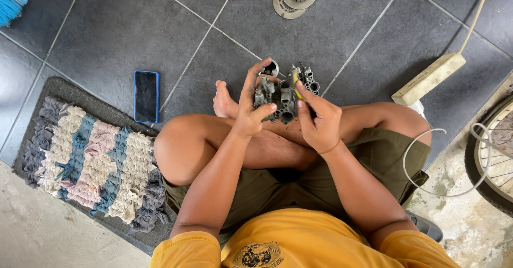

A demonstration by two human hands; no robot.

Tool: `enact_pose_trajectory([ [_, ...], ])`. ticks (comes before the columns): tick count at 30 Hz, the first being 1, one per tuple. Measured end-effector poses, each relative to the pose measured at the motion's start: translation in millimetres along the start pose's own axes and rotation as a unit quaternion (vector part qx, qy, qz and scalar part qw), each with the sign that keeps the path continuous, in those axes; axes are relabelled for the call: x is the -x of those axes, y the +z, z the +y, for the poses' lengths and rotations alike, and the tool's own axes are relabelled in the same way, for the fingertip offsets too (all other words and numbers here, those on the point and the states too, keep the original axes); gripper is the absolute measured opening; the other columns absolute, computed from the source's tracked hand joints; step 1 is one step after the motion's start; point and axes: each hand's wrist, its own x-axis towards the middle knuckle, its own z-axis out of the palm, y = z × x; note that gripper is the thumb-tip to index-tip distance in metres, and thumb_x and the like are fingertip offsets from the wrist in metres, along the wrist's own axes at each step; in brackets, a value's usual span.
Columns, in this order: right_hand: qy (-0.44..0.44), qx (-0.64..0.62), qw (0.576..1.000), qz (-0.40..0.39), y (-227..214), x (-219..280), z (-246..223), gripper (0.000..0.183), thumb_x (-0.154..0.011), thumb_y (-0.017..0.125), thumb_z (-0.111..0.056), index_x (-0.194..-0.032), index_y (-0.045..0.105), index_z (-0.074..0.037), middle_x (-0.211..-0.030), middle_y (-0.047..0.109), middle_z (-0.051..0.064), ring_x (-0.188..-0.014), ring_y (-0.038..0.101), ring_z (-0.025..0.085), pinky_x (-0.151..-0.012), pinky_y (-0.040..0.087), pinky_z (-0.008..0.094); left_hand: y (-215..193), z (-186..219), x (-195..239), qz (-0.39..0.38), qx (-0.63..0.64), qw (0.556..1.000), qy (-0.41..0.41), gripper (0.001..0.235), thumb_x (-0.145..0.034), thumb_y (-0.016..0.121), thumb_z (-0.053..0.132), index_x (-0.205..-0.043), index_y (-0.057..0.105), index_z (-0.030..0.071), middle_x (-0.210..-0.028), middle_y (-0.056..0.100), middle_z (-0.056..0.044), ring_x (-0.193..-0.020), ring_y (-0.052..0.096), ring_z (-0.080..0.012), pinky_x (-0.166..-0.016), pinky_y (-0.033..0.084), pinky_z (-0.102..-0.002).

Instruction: The person sits on the floor and scrubs a metal mechanical part with a yellow brush. They rotate the part to clean different sides and crevices while holding it in their left hand.

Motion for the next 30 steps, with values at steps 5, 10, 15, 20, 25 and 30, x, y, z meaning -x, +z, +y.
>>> enact_pose_trajectory([
  [5, 0.015, -0.039, 0.999, 0.016, -15, -2, 0, 0.034, -0.099, 0.060, 0.007, -0.132, 0.068, 0.008, -0.072, 0.069, 0.015, -0.063, 0.069, 0.019, -0.053, 0.051, 0.030, 8, 29, -13, 0.044, -0.120, 0.989, 0.078, 0.086, -0.074, 0.073, 0.015, -0.153, 0.044, 0.003, -0.115, 0.066, -0.020, -0.105, 0.064, -0.0243, -0.093, 0.051, -0.042],
  [10, 0.043, -0.090, 0.995, 0.001, -10, -2, 5, 0.036, -0.099, 0.062, 0.003, -0.135, 0.062, 0.009, -0.059, 0.062, 0.009, -0.047, 0.063, 0.016, -0.045, 0.045, 0.025, 8, 38, -12, 0.053, -0.255, 0.953, 0.156, 0.084, -0.068, 0.076, 0.014, -0.145, 0.051, -0.005, -0.119, 0.066, -0.022, -0.110, 0.069, -0.0357, -0.097, 0.053, -0.044],
  [15, 0.067, -0.101, 0.993, 0.002, -8, -8, -10, 0.032, -0.102, 0.058, 0.003, -0.133, 0.060, 0.010, -0.063, 0.064, 0.012, -0.052, 0.065, 0.018, -0.051, 0.048, 0.027, 8, 42, -11, 0.066, -0.261, 0.950, 0.158, 0.084, -0.069, 0.075, 0.017, -0.146, 0.051, -0.006, -0.119, 0.068, -0.021, -0.109, 0.070, -0.0352, -0.096, 0.053, -0.043],
  [20, 0.041, -0.073, 0.996, -0.011, -11, -12, 1, 0.025, -0.101, 0.063, 0.005, -0.125, 0.065, 0.010, -0.072, 0.069, 0.017, -0.058, 0.069, 0.022, -0.057, 0.053, 0.032, 10, 41, -12, 0.080, -0.199, 0.969, 0.125, 0.084, -0.074, 0.073, 0.017, -0.152, 0.046, -0.001, -0.116, 0.068, -0.020, -0.105, 0.068, -0.0284, -0.094, 0.052, -0.043],
  [25, 0.049, -0.052, 0.997, -0.026, -12, -20, 2, 0.022, -0.100, 0.066, 0.005, -0.121, 0.071, 0.007, -0.076, 0.069, 0.016, -0.060, 0.066, 0.020, -0.058, 0.054, 0.035, 11, 27, -10, 0.080, -0.134, 0.983, 0.098, 0.085, -0.076, 0.072, 0.013, -0.155, 0.042, 0.002, -0.113, 0.069, -0.019, -0.101, 0.068, -0.0238, -0.090, 0.053, -0.041],
  [30, -0.020, 0.060, 0.998, -0.025, -10, -29, 19, 0.020, -0.100, 0.070, 0.003, -0.119, 0.076, 0.001, -0.089, 0.070, 0.017, -0.071, 0.070, 0.030, -0.060, 0.052, 0.037, 10, 19, -9, 0.100, -0.096, 0.988, 0.062, 0.082, -0.077, 0.071, 0.009, -0.154, 0.043, 0.002, -0.107, 0.068, -0.018, -0.095, 0.065, -0.0201, -0.084, 0.054, -0.037],
])
